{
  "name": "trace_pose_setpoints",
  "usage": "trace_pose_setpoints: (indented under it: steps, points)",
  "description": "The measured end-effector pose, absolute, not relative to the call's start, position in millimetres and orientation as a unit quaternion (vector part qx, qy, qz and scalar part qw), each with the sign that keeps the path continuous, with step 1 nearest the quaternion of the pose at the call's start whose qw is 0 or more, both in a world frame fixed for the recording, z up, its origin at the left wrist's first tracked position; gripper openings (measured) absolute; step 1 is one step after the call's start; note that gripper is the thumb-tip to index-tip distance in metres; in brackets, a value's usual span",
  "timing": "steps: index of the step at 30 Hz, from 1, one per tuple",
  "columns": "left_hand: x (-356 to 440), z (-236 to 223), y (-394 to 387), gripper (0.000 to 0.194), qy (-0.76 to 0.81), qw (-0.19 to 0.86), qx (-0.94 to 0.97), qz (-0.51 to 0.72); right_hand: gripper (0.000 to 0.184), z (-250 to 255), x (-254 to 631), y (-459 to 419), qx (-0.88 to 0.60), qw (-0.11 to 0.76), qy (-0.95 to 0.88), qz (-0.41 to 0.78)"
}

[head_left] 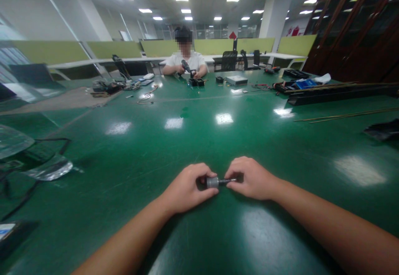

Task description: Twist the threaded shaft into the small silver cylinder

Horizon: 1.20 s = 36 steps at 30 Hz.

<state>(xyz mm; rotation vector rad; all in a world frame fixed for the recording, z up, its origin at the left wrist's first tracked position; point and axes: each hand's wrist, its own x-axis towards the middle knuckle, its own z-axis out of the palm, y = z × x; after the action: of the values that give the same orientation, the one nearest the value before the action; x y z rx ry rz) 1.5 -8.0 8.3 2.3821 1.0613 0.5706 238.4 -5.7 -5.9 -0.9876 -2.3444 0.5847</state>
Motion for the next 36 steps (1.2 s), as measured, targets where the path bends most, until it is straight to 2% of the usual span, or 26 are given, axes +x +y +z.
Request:
trace_pose_setpoints:
  steps: [36]
  points:
    - [1,9,-8,0.019,0.384,0.248,0.866,0.202,0.006,2,256,1,-0.358,0.229,-0.883,0.199]
